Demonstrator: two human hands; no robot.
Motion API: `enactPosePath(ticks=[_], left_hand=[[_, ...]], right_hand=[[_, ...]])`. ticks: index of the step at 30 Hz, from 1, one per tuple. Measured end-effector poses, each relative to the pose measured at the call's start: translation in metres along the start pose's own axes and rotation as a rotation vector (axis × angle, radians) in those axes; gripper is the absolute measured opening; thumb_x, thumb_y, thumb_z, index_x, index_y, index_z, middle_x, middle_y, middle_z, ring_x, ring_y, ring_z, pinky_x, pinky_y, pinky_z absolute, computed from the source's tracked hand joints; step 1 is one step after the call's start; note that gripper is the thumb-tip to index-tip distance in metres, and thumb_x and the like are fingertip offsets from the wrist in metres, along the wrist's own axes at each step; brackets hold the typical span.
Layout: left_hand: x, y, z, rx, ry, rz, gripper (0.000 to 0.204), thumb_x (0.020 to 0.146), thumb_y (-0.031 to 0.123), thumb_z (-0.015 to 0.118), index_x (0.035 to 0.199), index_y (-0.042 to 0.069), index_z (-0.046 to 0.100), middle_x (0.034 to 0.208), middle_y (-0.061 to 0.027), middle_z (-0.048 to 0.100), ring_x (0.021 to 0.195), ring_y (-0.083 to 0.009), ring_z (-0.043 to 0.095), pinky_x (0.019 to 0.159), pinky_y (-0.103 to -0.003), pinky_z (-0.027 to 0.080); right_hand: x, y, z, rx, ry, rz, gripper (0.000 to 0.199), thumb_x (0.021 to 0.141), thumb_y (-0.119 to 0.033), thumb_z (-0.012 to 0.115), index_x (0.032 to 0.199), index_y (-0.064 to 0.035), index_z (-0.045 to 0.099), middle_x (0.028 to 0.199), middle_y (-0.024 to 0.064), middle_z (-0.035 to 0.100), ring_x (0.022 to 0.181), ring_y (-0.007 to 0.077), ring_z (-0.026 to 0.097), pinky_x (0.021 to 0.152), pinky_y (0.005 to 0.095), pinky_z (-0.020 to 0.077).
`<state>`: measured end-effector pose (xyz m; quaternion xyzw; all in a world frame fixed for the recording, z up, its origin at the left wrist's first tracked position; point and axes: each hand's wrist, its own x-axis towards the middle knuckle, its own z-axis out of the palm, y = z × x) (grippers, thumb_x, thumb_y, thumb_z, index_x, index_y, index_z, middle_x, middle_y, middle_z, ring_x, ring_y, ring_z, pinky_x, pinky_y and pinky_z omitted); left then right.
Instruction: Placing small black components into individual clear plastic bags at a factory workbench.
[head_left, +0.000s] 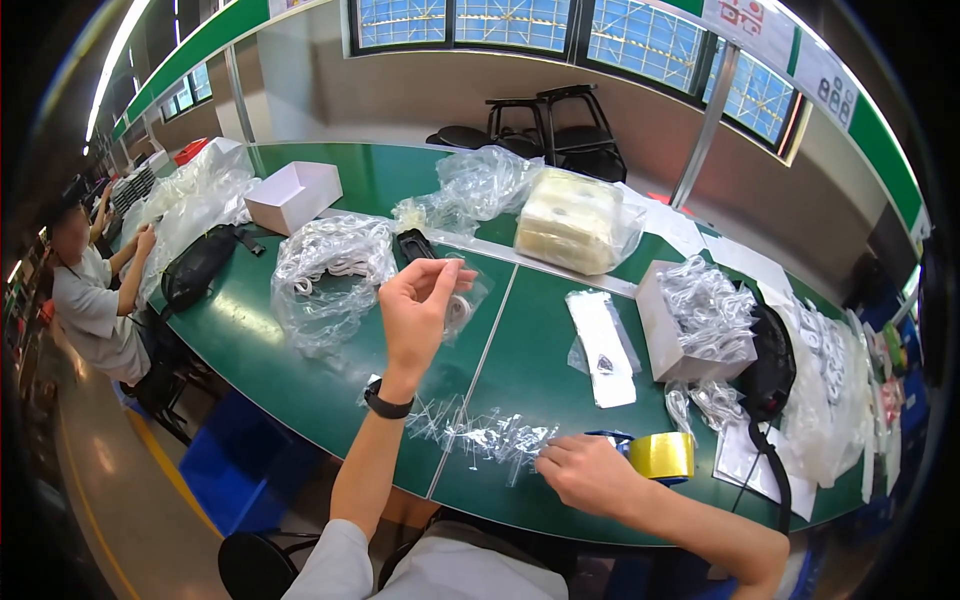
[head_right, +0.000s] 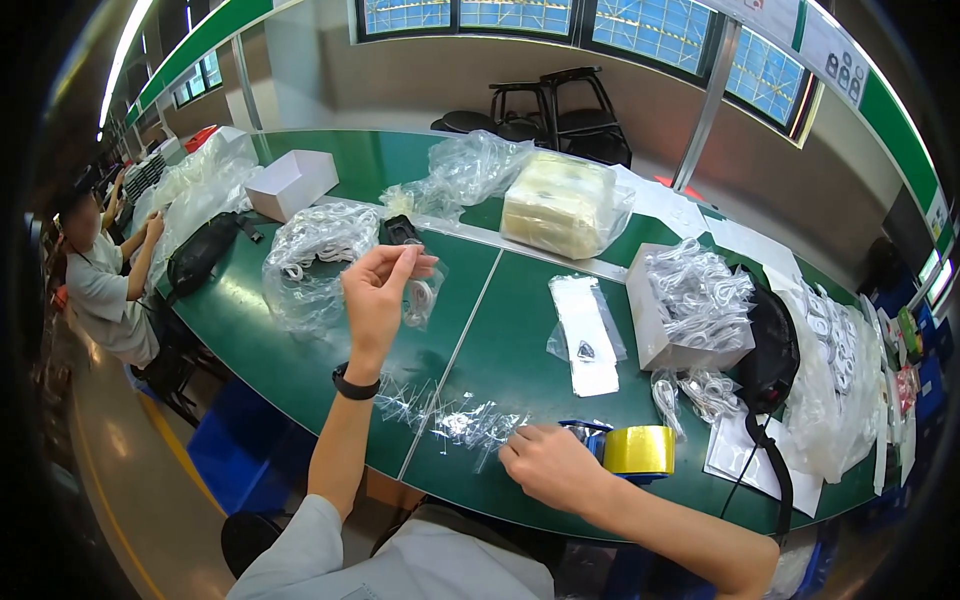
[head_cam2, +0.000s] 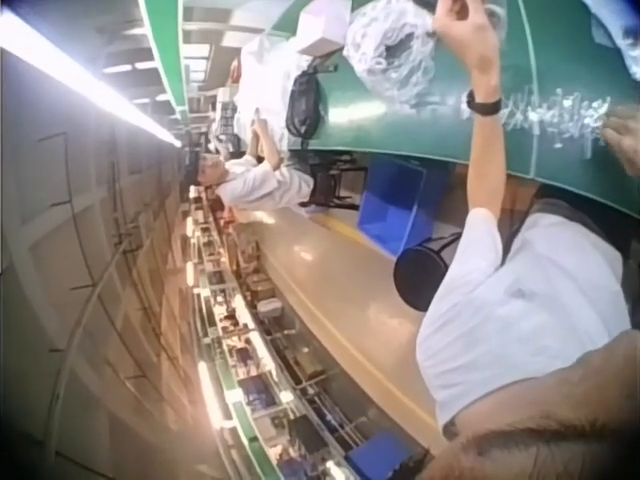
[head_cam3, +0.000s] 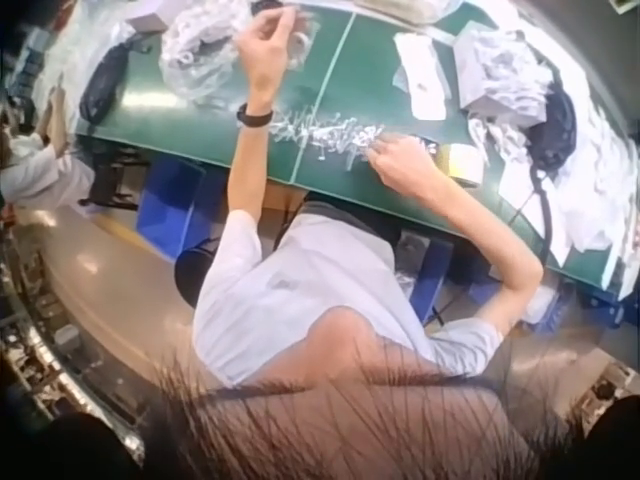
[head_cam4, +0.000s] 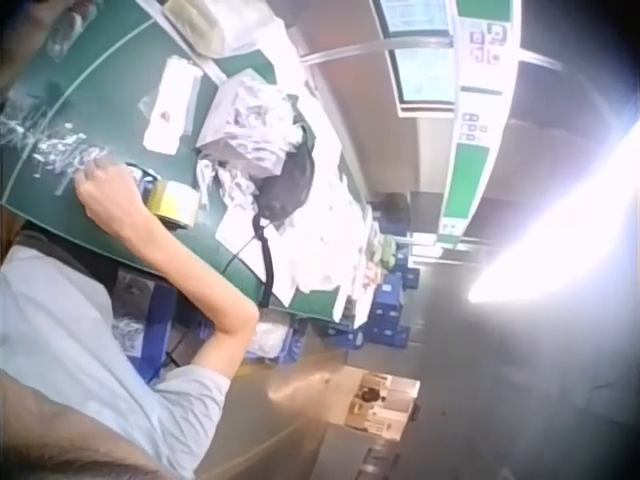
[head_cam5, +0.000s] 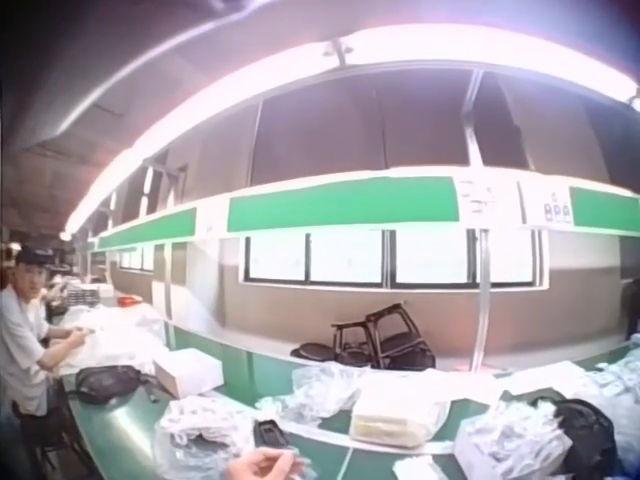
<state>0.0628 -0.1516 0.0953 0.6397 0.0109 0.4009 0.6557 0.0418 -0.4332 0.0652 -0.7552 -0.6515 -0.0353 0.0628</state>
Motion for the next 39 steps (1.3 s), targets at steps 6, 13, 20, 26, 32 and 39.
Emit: enactPosePath(ticks=[6, 13, 20, 26, 32, 39], left_hand=[[-0.001, 0.003, 0.003, -0.015, -0.042, 0.009, 0.016, 0.098, 0.008, 0.062, 0.1, -0.007, 0.069, 0.091, -0.0143, 0.075, 0.08, -0.0159, 0.072, 0.077, -0.027, 0.057], [0.003, 0.001, -0.001, -0.008, -0.042, 0.018, 0.016, 0.098, 0.008, 0.062, 0.1, -0.006, 0.07, 0.089, -0.0135, 0.075, 0.079, -0.0144, 0.071, 0.075, -0.026, 0.056], [-0.001, 0.0, 0.004, -0.02, -0.045, -0.057, 0.015, 0.099, 0.013, 0.063, 0.098, 0.001, 0.071, 0.087, -0.0088, 0.075, 0.077, -0.0092, 0.069, 0.068, -0.023, 0.053], [0.001, -0.013, 0.002, -0.108, -0.059, -0.035, 0.015, 0.098, 0.01, 0.063, 0.101, -0.003, 0.07, 0.089, -0.0102, 0.075, 0.079, -0.0119, 0.07, 0.073, -0.025, 0.056], [0.006, -0.017, -0.004, -0.115, -0.077, -0.025, 0.015, 0.098, 0.009, 0.063, 0.099, -0.004, 0.069, 0.089, -0.0105, 0.075, 0.08, -0.0124, 0.07, 0.074, -0.024, 0.056], [0.009, -0.025, 0.004, -0.115, -0.101, -0.065, 0.016, 0.098, 0.009, 0.063, 0.1, -0.005, 0.069, 0.094, -0.0122, 0.075, 0.086, -0.0148, 0.072, 0.079, -0.025, 0.057]], right_hand=[[-0.01, -0.023, 0.001, -0.227, -0.134, 0.004, 0.025, 0.079, -0.012, 0.061, 0.098, 0.0046, 0.066, 0.105, 0.0173, 0.066, 0.107, 0.0305, 0.061, 0.095, 0.0379, 0.0474], [-0.019, -0.047, 0.004, -0.435, -0.245, 0.073, 0.051, 0.095, -0.028, 0.056, 0.125, 0.0121, 0.058, 0.136, 0.0262, 0.056, 0.134, 0.0372, 0.047, 0.115, 0.0467, 0.0315], [-0.022, -0.038, 0.009, -0.272, -0.156, 0.086, 0.049, 0.089, -0.029, 0.062, 0.118, 0.0104, 0.061, 0.131, 0.0253, 0.057, 0.132, 0.038, 0.047, 0.114, 0.0523, 0.0315], [-0.012, -0.027, 0.007, -0.164, -0.146, 0.055, 0.039, 0.088, -0.027, 0.063, 0.106, 0.0072, 0.066, 0.12, 0.0228, 0.062, 0.126, 0.0395, 0.051, 0.112, 0.0529, 0.033], [0.009, -0.013, -0.001, -0.054, -0.21, 0.073, 0.032, 0.09, -0.026, 0.061, 0.09, 0.0043, 0.071, 0.109, 0.0184, 0.067, 0.116, 0.0357, 0.057, 0.105, 0.0497, 0.04], [0.038, 0.017, -0.033, 0.268, -0.317, 0.19, 0.033, 0.091, -0.03, 0.063, 0.083, 0.0002, 0.073, 0.092, 0.0184, 0.07, 0.088, 0.0365, 0.066, 0.08, 0.0423, 0.0524]])
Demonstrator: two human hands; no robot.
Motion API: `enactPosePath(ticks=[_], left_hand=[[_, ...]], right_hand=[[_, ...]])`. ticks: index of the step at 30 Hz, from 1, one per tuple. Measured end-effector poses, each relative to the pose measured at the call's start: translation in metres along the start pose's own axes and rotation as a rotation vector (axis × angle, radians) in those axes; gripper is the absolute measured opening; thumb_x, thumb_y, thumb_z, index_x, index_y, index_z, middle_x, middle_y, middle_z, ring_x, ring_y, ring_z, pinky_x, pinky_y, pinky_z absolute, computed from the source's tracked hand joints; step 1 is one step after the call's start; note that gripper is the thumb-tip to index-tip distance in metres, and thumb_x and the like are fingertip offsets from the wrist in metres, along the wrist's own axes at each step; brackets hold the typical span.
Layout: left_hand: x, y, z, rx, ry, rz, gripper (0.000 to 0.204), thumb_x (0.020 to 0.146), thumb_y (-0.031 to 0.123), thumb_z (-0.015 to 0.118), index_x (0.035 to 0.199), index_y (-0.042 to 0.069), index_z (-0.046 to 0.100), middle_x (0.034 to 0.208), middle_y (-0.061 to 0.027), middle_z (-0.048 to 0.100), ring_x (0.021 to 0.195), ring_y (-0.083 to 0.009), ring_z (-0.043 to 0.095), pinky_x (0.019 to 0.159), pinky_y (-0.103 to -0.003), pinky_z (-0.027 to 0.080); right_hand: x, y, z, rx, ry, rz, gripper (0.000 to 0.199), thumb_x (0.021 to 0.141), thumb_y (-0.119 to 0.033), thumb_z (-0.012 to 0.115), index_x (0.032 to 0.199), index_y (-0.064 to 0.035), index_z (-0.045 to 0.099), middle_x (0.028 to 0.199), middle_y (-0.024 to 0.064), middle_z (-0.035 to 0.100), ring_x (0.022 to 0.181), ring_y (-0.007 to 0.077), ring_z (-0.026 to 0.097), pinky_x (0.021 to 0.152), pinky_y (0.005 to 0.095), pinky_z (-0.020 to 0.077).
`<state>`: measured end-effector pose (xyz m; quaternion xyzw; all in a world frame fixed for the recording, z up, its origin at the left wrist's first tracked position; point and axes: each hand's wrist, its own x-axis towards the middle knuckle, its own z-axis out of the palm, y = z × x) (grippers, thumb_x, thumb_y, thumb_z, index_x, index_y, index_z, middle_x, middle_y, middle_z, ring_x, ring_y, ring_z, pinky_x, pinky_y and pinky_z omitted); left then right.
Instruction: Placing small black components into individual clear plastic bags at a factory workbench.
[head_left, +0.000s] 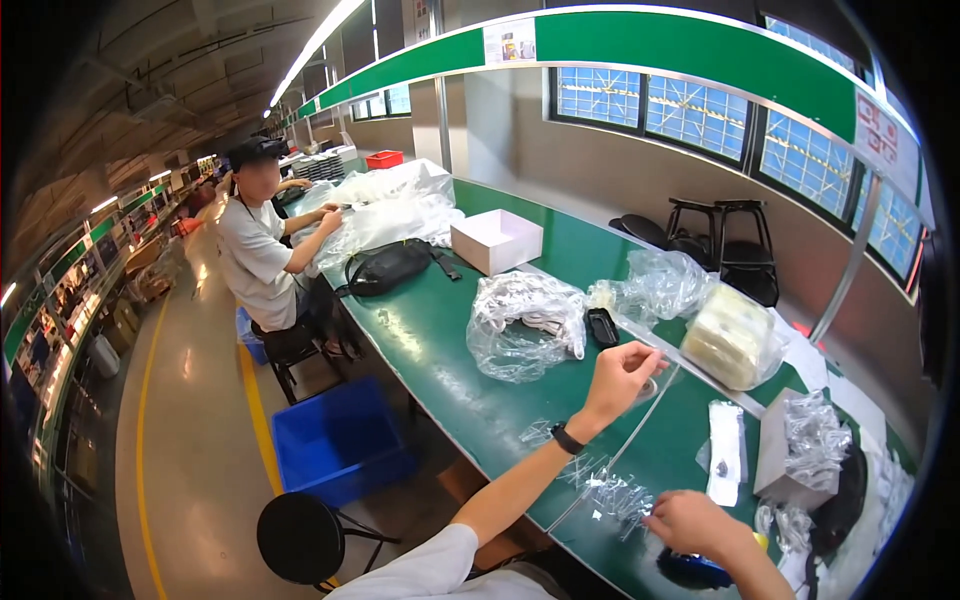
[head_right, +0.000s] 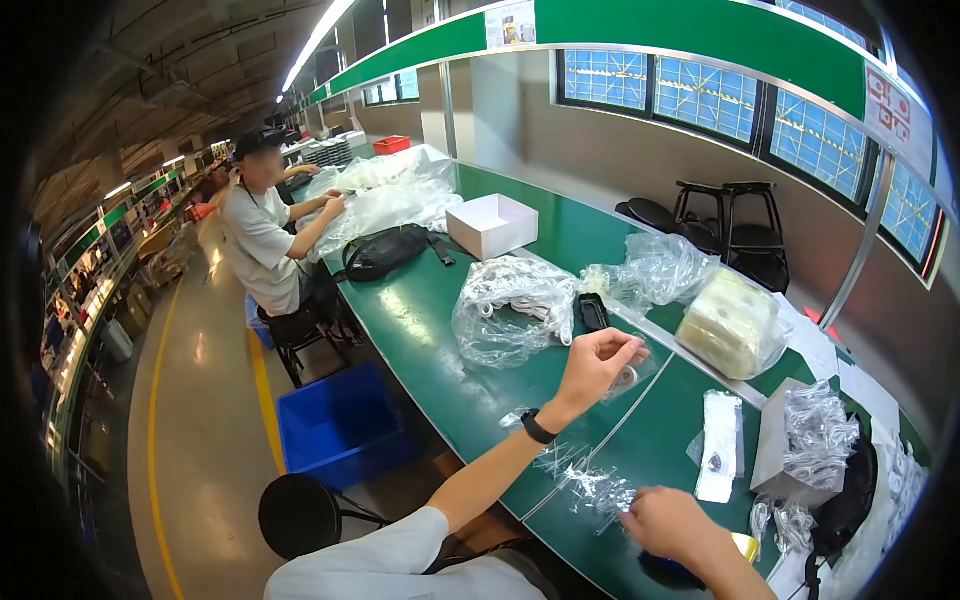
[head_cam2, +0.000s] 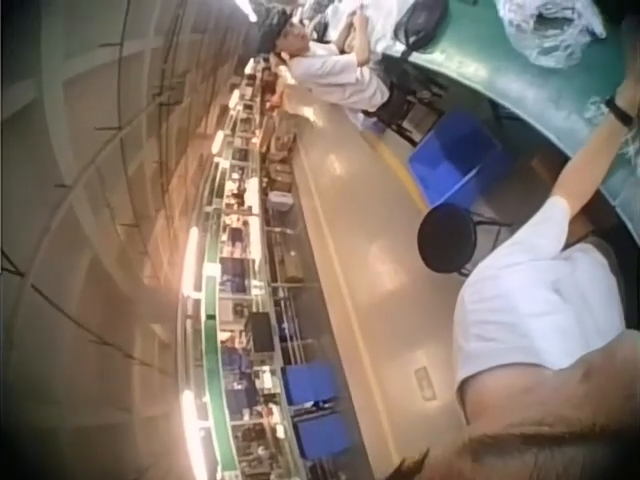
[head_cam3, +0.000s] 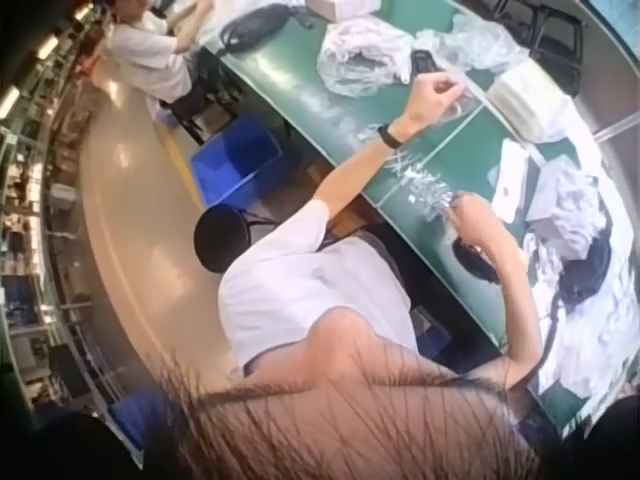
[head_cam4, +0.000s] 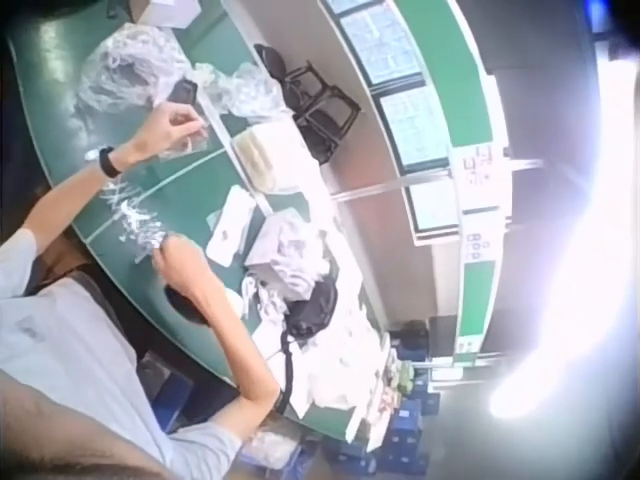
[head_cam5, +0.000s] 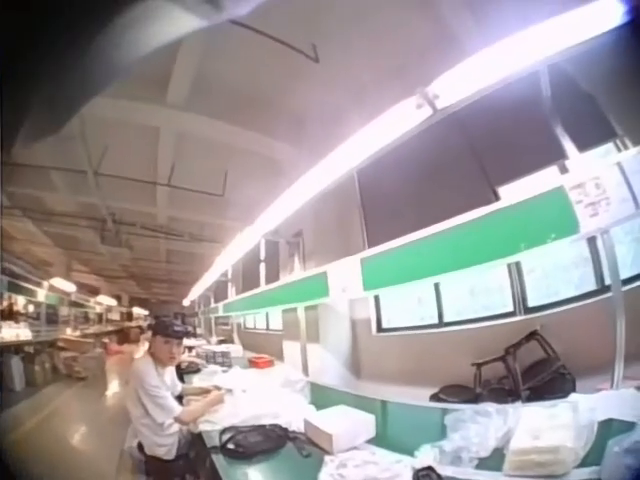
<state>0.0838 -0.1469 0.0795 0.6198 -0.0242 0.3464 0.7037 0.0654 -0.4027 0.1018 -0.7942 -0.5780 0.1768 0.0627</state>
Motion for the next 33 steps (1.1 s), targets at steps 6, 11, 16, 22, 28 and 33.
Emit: enactPosePath(ticks=[6, 11, 16, 22, 28, 33], left_hand=[[-0.007, 0.005, -0.007, 0.038, 0.075, 0.028, 0.016, 0.097, 0.009, 0.064, 0.1, -0.005, 0.07, 0.093, -0.011, 0.075, 0.087, -0.0141, 0.072, 0.078, -0.025, 0.056], [-0.004, 0.003, 0.004, 0.05, 0.094, 0.01, 0.015, 0.097, 0.008, 0.063, 0.103, -0.004, 0.07, 0.095, -0.0111, 0.075, 0.089, -0.0136, 0.072, 0.08, -0.024, 0.056], [-0.01, 0.017, -0.007, 0.126, 0.238, 0.105, 0.016, 0.097, 0.01, 0.064, 0.103, -0.003, 0.071, 0.096, -0.0092, 0.076, 0.089, -0.0123, 0.071, 0.075, -0.024, 0.055], [-0.008, 0.016, -0.007, 0.118, 0.296, 0.155, 0.012, 0.096, 0.005, 0.063, 0.101, -0.004, 0.071, 0.105, -0.0097, 0.072, 0.094, -0.0149, 0.07, 0.076, -0.027, 0.058], [-0.012, 0.033, -0.003, 0.193, 0.382, 0.229, 0.01, 0.096, 0.002, 0.062, 0.098, -0.005, 0.069, 0.1, -0.0102, 0.069, 0.088, -0.0148, 0.068, 0.077, -0.027, 0.056], [-0.016, 0.042, -0.007, 0.077, 0.29, 0.168, 0.012, 0.097, 0.004, 0.062, 0.1, -0.004, 0.07, 0.1, -0.0106, 0.071, 0.088, -0.0156, 0.069, 0.08, -0.028, 0.056]], right_hand=[[0.033, 0.022, -0.069, 0.036, 0.339, 0.047, 0.027, 0.087, -0.024, 0.07, 0.081, 0.0013, 0.072, 0.075, 0.0174, 0.069, 0.072, 0.0364, 0.067, 0.07, 0.0429, 0.0528], [0.065, 0.05, -0.089, 0.256, 0.548, 0.19, 0.021, 0.086, -0.015, 0.07, 0.089, 0.0058, 0.072, 0.075, 0.0173, 0.071, 0.071, 0.0249, 0.07, 0.069, 0.0351, 0.0541], [0.112, 0.051, -0.09, 0.378, 0.535, 0.079, 0.058, 0.081, -0.035, 0.082, 0.117, 0.007, 0.065, 0.106, 0.0169, 0.07, 0.088, 0.0216, 0.069, 0.076, 0.0347, 0.0551], [0.137, 0.043, -0.079, 0.624, 0.55, 0.024, 0.048, 0.08, -0.03, 0.083, 0.112, 0.0029, 0.069, 0.106, 0.0132, 0.07, 0.094, 0.0185, 0.067, 0.081, 0.0318, 0.054], [0.135, 0.032, -0.081, 0.702, 0.798, -0.203, 0.02, 0.085, -0.012, 0.075, 0.1, 0.0003, 0.071, 0.095, 0.0075, 0.069, 0.089, 0.0144, 0.066, 0.076, 0.0283, 0.0532], [0.119, 0.024, -0.096, 0.519, 0.91, -0.275, 0.007, 0.087, -0.002, 0.07, 0.093, 0.0019, 0.067, 0.091, 0.0109, 0.067, 0.082, 0.0194, 0.065, 0.071, 0.0286, 0.0522]])
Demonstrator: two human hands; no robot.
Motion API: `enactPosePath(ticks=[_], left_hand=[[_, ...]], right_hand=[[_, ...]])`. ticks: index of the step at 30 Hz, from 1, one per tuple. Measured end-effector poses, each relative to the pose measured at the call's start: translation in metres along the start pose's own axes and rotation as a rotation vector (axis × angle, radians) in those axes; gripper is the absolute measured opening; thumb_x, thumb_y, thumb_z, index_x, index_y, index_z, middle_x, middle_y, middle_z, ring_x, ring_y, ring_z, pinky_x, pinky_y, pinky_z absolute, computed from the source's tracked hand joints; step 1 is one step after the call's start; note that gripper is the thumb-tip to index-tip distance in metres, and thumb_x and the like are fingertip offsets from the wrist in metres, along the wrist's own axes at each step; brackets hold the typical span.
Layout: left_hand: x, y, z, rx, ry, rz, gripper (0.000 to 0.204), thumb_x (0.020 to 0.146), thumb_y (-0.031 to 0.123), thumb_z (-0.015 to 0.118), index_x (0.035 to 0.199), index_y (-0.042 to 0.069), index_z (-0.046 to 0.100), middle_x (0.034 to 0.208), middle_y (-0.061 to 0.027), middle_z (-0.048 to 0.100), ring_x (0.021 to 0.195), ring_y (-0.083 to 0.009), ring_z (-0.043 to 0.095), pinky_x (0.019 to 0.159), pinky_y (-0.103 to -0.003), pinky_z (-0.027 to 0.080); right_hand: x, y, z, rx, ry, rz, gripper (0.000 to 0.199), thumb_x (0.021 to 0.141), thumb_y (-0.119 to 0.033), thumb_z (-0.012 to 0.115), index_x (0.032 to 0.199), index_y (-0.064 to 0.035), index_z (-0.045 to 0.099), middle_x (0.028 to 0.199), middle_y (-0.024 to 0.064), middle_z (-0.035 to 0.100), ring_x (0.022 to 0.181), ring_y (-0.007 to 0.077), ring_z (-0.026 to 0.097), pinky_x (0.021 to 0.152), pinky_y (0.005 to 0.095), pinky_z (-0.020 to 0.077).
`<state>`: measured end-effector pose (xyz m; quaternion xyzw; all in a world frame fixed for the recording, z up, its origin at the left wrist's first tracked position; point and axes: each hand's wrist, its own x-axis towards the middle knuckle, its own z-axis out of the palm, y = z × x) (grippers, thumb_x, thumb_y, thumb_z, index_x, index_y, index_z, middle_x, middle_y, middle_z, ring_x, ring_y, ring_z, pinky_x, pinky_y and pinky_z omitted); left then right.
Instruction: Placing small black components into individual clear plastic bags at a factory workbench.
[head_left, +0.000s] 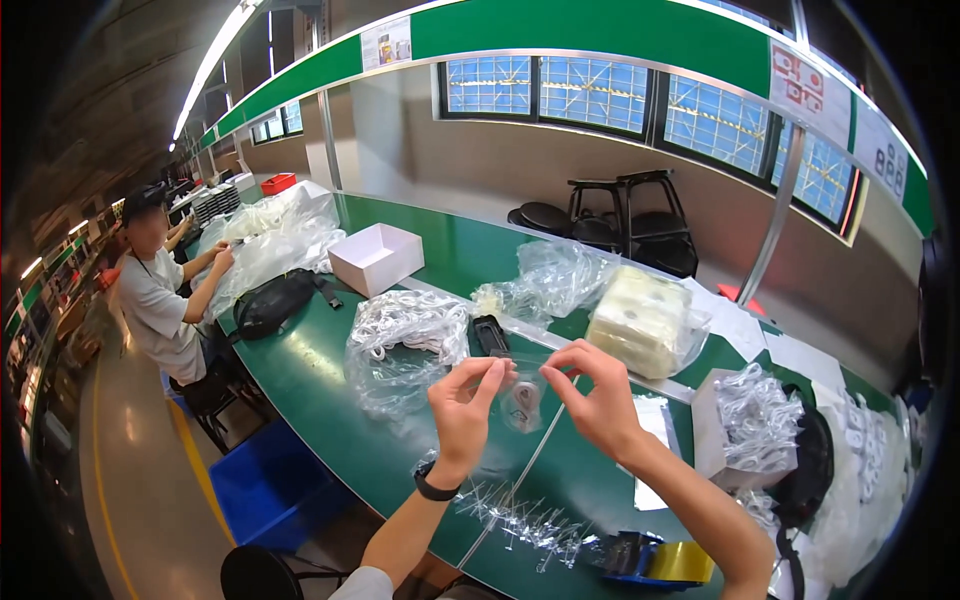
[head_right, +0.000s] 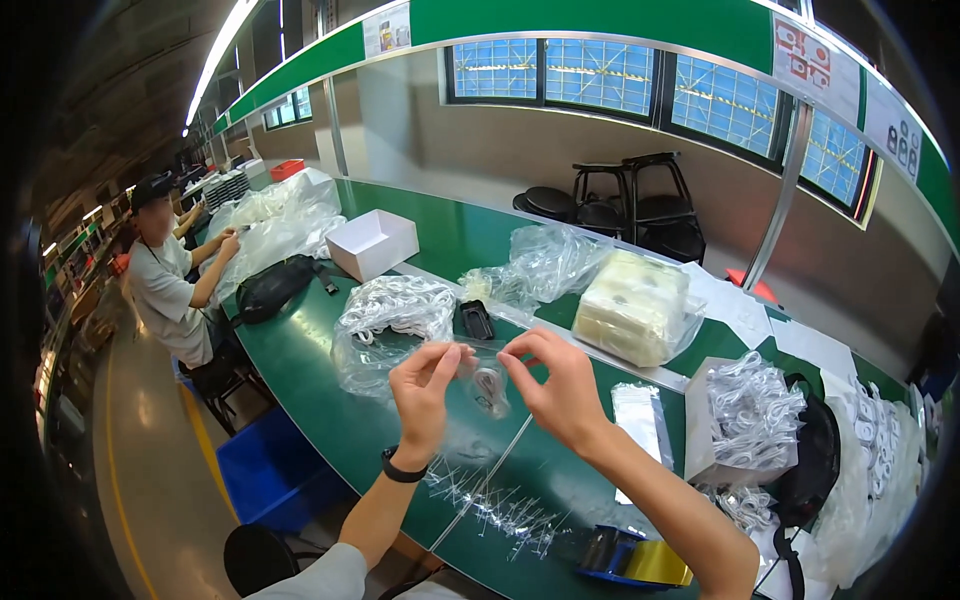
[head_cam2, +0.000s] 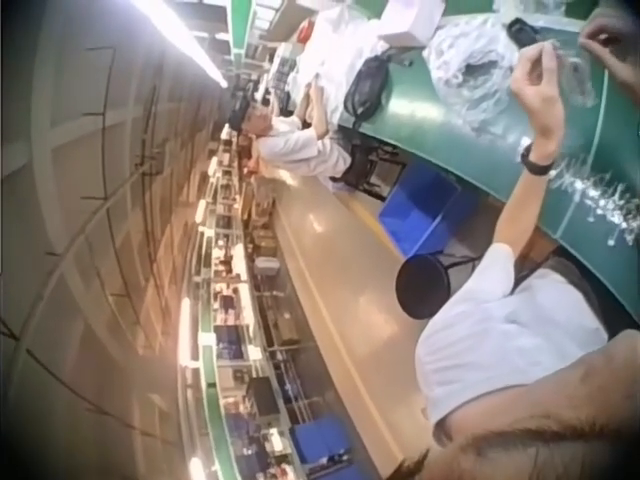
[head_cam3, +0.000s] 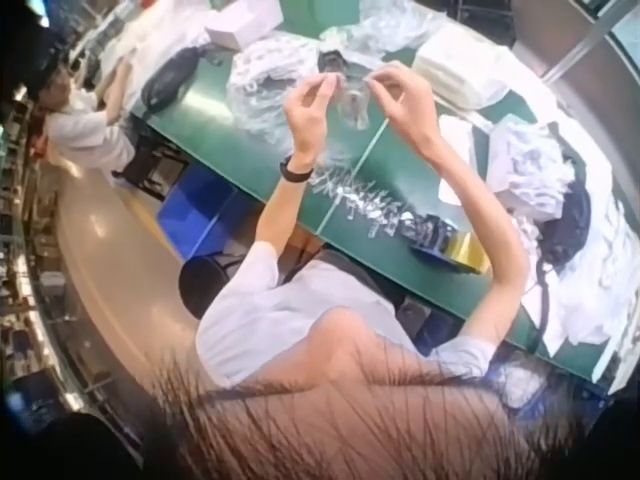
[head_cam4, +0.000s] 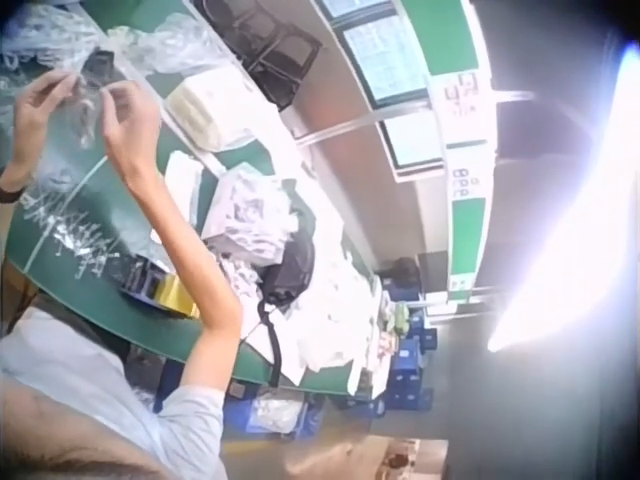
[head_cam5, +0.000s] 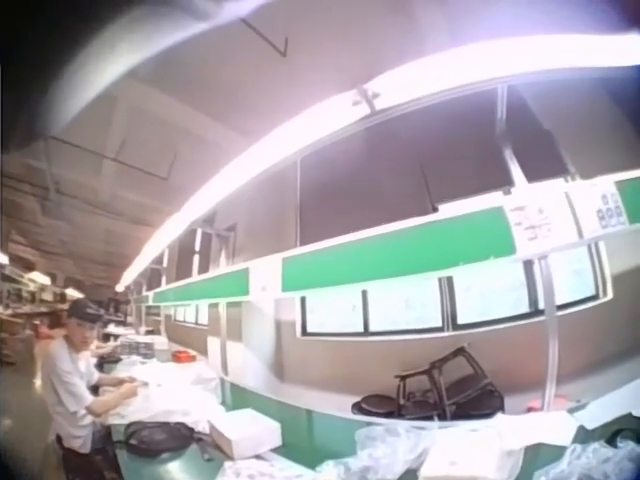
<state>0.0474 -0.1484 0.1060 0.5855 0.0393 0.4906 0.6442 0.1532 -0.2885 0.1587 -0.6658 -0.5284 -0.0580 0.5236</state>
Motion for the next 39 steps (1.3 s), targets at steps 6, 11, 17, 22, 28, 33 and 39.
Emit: enactPosePath(ticks=[6, 11, 17, 22, 28, 33, 39], left_hand=[[-0.002, 0.011, -0.003, -0.077, -0.147, -0.054, 0.013, 0.095, 0.003, 0.064, 0.104, -0.005, 0.07, 0.1, -0.0121, 0.072, 0.092, -0.0172, 0.07, 0.083, -0.029, 0.056], [-0.001, 0.012, 0.003, -0.033, -0.221, -0.041, 0.014, 0.092, 0.0, 0.067, 0.105, -0.006, 0.069, 0.097, -0.0121, 0.073, 0.092, -0.0179, 0.071, 0.081, -0.029, 0.057], [0.0, 0.007, -0.004, -0.042, -0.195, -0.085, 0.011, 0.09, -0.003, 0.068, 0.1, -0.006, 0.07, 0.094, -0.0128, 0.073, 0.085, -0.0177, 0.071, 0.077, -0.028, 0.058], [-0.002, 0.015, -0.004, -0.035, -0.236, -0.077, 0.008, 0.089, -0.007, 0.067, 0.097, -0.006, 0.071, 0.089, -0.0129, 0.072, 0.081, -0.0169, 0.071, 0.073, -0.028, 0.058], [-0.007, 0.031, -0.005, -0.053, -0.373, -0.008, 0.013, 0.086, -0.014, 0.066, 0.096, -0.007, 0.071, 0.084, -0.0113, 0.067, 0.078, -0.0192, 0.07, 0.073, -0.03, 0.059], [-0.01, 0.041, -0.012, -0.072, -0.404, 0.027, 0.016, 0.083, -0.014, 0.068, 0.097, -0.007, 0.072, 0.088, -0.0135, 0.067, 0.081, -0.02, 0.07, 0.075, -0.03, 0.059], [-0.01, 0.037, -0.011, -0.028, -0.504, 0.109, 0.025, 0.078, -0.017, 0.068, 0.097, -0.003, 0.074, 0.095, -0.0142, 0.07, 0.088, -0.0198, 0.069, 0.077, -0.029, 0.056]], right_hand=[[-0.004, -0.009, -0.013, -0.051, -0.024, -0.101, 0.007, 0.087, 0.002, 0.069, 0.092, 0.0018, 0.065, 0.088, 0.011, 0.066, 0.08, 0.0207, 0.064, 0.07, 0.0297, 0.0524], [-0.007, -0.011, -0.021, -0.02, -0.018, -0.053, 0.007, 0.089, 0.001, 0.068, 0.094, 0.0023, 0.064, 0.089, 0.0109, 0.067, 0.081, 0.0193, 0.066, 0.071, 0.0295, 0.0533], [-0.012, -0.011, -0.02, 0.041, -0.005, 0.059, 0.005, 0.091, 0.001, 0.065, 0.095, 0.0046, 0.064, 0.084, 0.0115, 0.072, 0.082, 0.0179, 0.072, 0.075, 0.0286, 0.0555], [-0.015, -0.02, -0.026, 0.082, -0.009, 0.075, 0.005, 0.092, 0.004, 0.063, 0.096, 0.0054, 0.066, 0.082, 0.0121, 0.073, 0.083, 0.0174, 0.074, 0.075, 0.0269, 0.0567], [-0.027, -0.038, -0.041, 0.138, -0.047, 0.085, 0.009, 0.09, 0.007, 0.064, 0.099, 0.0053, 0.067, 0.086, 0.0112, 0.073, 0.084, 0.0181, 0.073, 0.076, 0.0282, 0.0576], [-0.03, -0.049, -0.04, 0.232, -0.121, 0.12, 0.014, 0.087, 0.01, 0.061, 0.1, 0.0058, 0.067, 0.09, 0.0123, 0.072, 0.087, 0.019, 0.073, 0.079, 0.0294, 0.0575], [-0.043, -0.045, -0.046, 0.179, -0.022, 0.125, 0.027, 0.076, 0.012, 0.058, 0.098, 0.0027, 0.071, 0.084, 0.011, 0.073, 0.081, 0.0182, 0.072, 0.076, 0.0275, 0.0548]])
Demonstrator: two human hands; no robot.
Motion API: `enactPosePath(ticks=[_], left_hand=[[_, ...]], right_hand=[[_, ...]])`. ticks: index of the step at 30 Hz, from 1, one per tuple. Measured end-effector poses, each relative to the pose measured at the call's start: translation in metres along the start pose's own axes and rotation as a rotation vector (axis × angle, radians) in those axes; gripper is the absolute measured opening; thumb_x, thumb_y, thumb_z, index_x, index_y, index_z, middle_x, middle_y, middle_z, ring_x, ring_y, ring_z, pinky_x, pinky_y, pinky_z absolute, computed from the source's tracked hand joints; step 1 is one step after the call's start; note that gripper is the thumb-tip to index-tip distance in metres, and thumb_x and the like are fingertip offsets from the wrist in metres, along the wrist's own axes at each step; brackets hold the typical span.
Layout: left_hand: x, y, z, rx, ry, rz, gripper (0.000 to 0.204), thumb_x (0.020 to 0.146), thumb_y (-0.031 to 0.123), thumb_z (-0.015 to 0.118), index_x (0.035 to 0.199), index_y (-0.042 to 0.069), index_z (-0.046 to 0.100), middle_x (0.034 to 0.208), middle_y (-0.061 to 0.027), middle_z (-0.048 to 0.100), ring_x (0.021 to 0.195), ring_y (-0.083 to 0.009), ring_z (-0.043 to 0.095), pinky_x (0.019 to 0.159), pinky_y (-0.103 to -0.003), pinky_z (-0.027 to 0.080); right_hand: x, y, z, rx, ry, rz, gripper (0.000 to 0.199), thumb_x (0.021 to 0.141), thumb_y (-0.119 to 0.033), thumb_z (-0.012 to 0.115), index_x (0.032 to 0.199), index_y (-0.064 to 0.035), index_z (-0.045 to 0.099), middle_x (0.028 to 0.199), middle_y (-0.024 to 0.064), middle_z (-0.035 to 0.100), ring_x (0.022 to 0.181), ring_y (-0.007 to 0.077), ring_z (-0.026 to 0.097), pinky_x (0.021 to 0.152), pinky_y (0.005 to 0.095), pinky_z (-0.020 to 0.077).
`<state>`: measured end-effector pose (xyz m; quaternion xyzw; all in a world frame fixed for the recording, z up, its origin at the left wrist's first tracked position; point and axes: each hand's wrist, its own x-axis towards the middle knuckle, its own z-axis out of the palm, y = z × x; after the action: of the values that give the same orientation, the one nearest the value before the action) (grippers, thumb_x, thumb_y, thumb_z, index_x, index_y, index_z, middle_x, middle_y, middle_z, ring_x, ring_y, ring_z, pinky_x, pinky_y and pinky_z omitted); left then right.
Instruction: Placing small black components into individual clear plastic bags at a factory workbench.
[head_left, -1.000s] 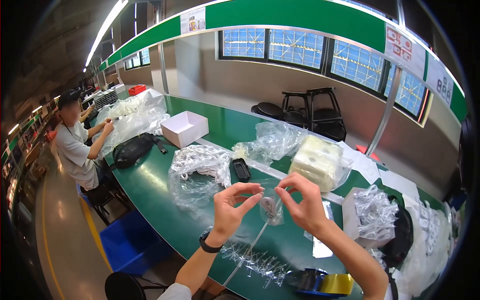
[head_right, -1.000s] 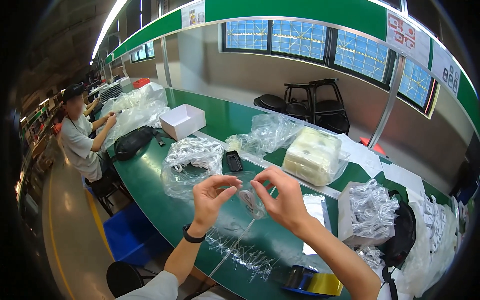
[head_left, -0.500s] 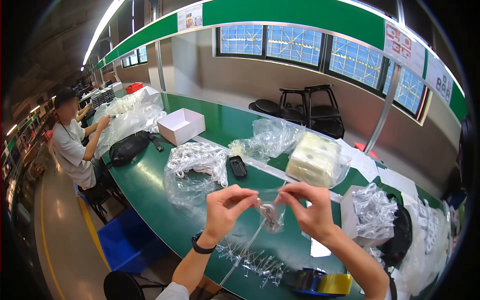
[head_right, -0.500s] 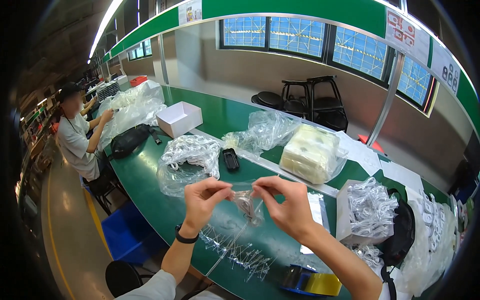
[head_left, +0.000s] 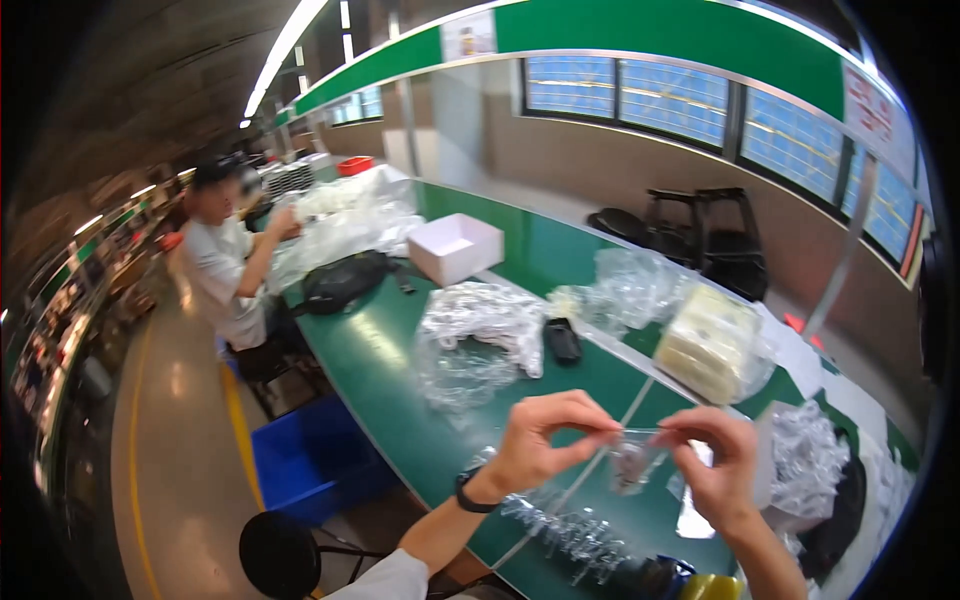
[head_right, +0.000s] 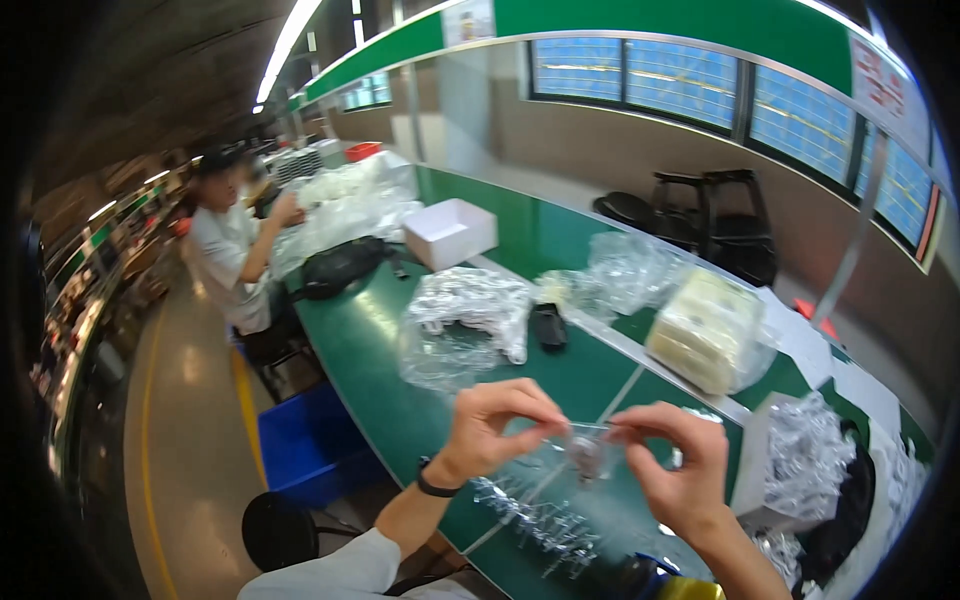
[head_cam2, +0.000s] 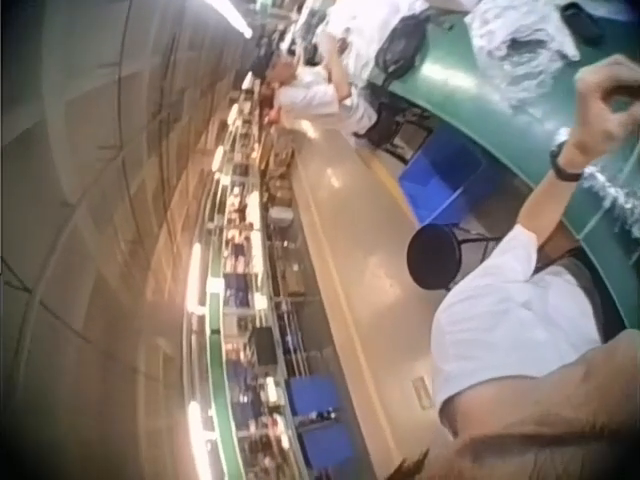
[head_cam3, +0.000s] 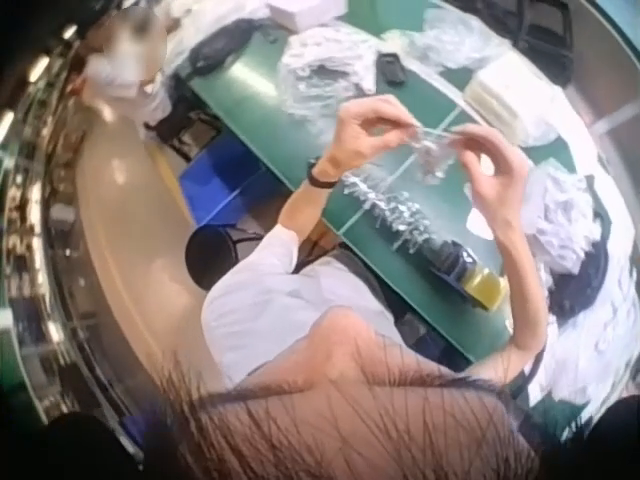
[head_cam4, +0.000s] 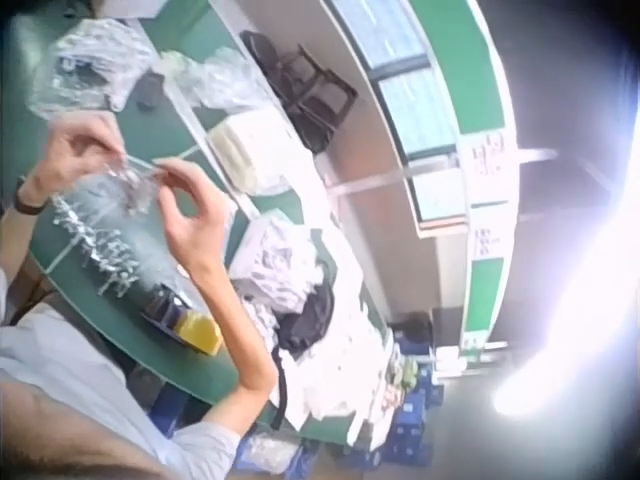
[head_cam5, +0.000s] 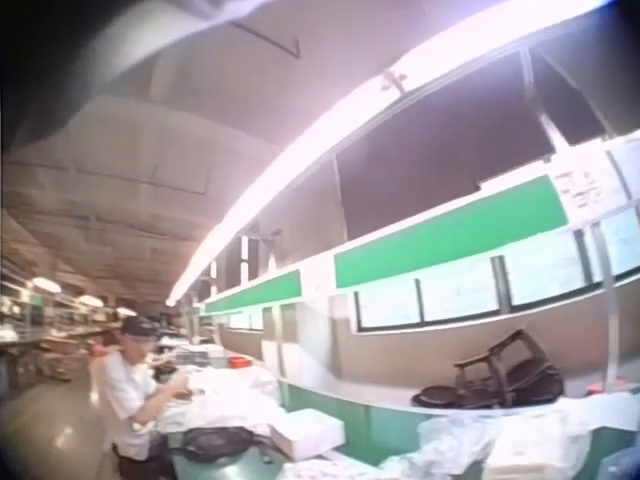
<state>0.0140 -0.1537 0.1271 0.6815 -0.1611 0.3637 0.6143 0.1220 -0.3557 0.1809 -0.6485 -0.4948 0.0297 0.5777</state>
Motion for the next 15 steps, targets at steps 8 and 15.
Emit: enactPosePath(ticks=[8, 15], left_hand=[[0.0002, 0.0025, -0.0025, 0.021, -0.066, 0.097, 0.026, 0.077, -0.016, 0.066, 0.096, 0.0, 0.075, 0.096, -0.0129, 0.07, 0.086, -0.02, 0.068, 0.078, -0.029, 0.054], [0.0009, 0.0054, -0.0002, 0.025, -0.113, 0.1, 0.023, 0.078, -0.016, 0.064, 0.093, 0.001, 0.07, 0.097, -0.0116, 0.068, 0.087, -0.0207, 0.068, 0.077, -0.031, 0.054]], right_hand=[[0.0001, -0.0073, 0.0044, -0.002, -0.002, -0.042, 0.024, 0.074, 0.015, 0.053, 0.087, 0.0041, 0.071, 0.08, 0.0117, 0.067, 0.074, 0.0181, 0.065, 0.069, 0.0264, 0.0491], [-0.0016, -0.0026, 0.0026, 0.015, 0.002, -0.027, 0.023, 0.076, 0.014, 0.053, 0.087, 0.0042, 0.071, 0.081, 0.0127, 0.067, 0.077, 0.0185, 0.065, 0.071, 0.0268, 0.0503]])
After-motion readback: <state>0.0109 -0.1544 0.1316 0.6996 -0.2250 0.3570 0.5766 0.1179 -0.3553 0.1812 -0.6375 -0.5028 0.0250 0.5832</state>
